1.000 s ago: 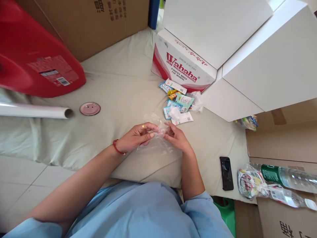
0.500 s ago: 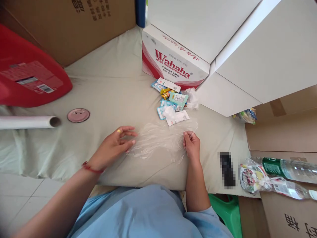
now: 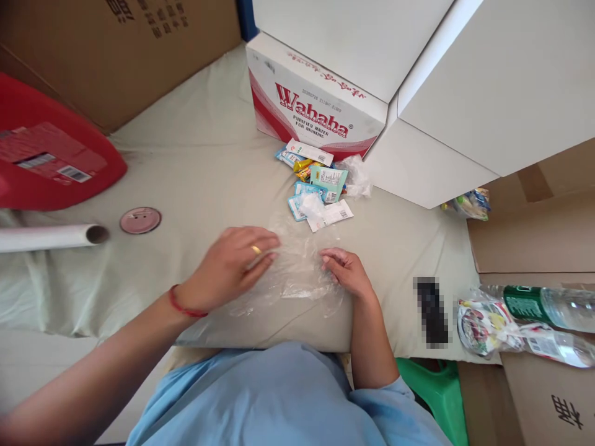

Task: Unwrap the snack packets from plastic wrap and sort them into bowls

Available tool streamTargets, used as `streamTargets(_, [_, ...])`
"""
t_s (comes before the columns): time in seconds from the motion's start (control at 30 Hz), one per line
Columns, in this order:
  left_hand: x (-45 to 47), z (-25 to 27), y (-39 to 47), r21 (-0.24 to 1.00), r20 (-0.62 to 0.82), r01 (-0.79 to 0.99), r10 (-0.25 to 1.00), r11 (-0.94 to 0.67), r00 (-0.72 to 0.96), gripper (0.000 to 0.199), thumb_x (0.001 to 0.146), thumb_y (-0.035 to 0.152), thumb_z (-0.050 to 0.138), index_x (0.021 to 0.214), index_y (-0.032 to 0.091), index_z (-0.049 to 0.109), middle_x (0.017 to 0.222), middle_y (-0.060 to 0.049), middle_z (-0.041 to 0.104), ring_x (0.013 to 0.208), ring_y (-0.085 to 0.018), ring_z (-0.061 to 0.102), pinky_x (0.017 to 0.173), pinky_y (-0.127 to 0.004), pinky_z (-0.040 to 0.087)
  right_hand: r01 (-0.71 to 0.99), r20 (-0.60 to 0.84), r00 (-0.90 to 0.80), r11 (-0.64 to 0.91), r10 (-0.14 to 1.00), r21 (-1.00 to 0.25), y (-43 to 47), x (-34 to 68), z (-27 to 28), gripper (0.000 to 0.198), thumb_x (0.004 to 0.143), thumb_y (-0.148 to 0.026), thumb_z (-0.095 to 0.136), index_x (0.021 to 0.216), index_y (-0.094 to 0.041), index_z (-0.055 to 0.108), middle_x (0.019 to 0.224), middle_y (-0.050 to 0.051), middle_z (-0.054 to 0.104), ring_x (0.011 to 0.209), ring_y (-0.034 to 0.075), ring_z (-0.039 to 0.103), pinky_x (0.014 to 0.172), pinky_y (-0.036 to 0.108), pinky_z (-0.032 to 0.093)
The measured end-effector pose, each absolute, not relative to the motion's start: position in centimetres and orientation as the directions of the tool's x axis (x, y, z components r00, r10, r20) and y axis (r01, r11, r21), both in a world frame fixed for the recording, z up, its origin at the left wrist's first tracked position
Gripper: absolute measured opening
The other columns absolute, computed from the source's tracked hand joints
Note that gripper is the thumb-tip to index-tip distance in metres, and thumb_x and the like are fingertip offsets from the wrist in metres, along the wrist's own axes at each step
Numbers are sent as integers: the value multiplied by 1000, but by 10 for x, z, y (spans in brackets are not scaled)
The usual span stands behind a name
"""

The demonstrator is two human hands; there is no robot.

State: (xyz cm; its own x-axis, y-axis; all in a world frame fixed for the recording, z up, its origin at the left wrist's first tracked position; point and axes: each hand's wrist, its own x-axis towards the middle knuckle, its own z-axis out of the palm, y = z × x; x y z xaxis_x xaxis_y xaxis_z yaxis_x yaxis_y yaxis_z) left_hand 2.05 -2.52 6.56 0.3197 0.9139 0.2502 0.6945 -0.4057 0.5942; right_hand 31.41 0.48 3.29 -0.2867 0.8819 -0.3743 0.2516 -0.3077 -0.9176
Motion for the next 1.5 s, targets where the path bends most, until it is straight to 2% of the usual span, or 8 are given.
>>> streamTargets(0.23, [26,12,-13,408,10,848,931,-338,365,54,107,41,31,154,24,52,169,-14,39,155,-32,38,128,-66,10,-51,-363,117,-359,924,-932,17,326,38,62,76,-70,76,114,-23,64,69,-3,68,44,9,48,37,21,33])
streamTargets(0.47, [25,10,-15,347,0,893,953,-285,304,62,107,51,27,161,24,41,172,-15,30,158,-34,33,126,-71,0,56,-500,-150,-497,853,-866,-14,346,68,113,66,-44,94,159,-32,30,103,4,77,74,20,74,61,30,58])
streamTargets(0.6, [26,11,-15,344,-18,887,943,-306,333,71,103,62,38,163,25,38,174,-15,26,160,-38,27,124,-73,-4,114,-552,-121,-541,825,-833,-37,376,84,93,70,-41,92,150,-28,46,80,-4,69,45,9,53,41,22,40])
streamTargets(0.73, [22,10,-15,351,-56,866,916,-355,398,87,91,77,51,163,29,39,175,-13,21,162,-42,18,121,-76,-13,383,-521,27,-491,853,-783,-39,410,84,63,67,-45,91,122,-24,69,80,0,70,54,14,60,47,26,47])
streamTargets(0.87, [18,10,-15,373,-81,849,899,-373,430,93,84,79,59,162,32,40,176,-13,18,162,-43,15,120,-75,-15,601,-288,151,-319,946,-733,-16,413,92,40,73,-51,84,100,-22,75,81,4,73,72,19,67,62,32,56])
streamTargets(1.1, [10,8,-34,405,-60,830,895,-382,441,78,94,73,51,160,33,42,175,-10,22,162,-39,21,123,-73,-11,656,7,-108,76,994,-751,69,313,93,36,89,-54,68,101,-21,75,88,5,74,78,20,67,74,35,56])
streamTargets(1.27, [12,5,-42,447,38,823,926,-352,375,51,109,50,31,155,39,50,171,-4,35,159,-32,31,126,-72,-3,862,94,-240,257,966,-438,115,242,67,53,90,-44,71,136,-19,64,125,14,69,93,25,68,89,40,54])
streamTargets(1.5, [11,3,-41,456,92,809,924,-371,372,49,105,45,45,153,36,54,168,-6,40,157,-33,35,128,-70,0,977,9,-145,144,989,-156,115,258,50,36,97,-41,59,126,-21,70,123,15,71,111,31,66,93,40,52])
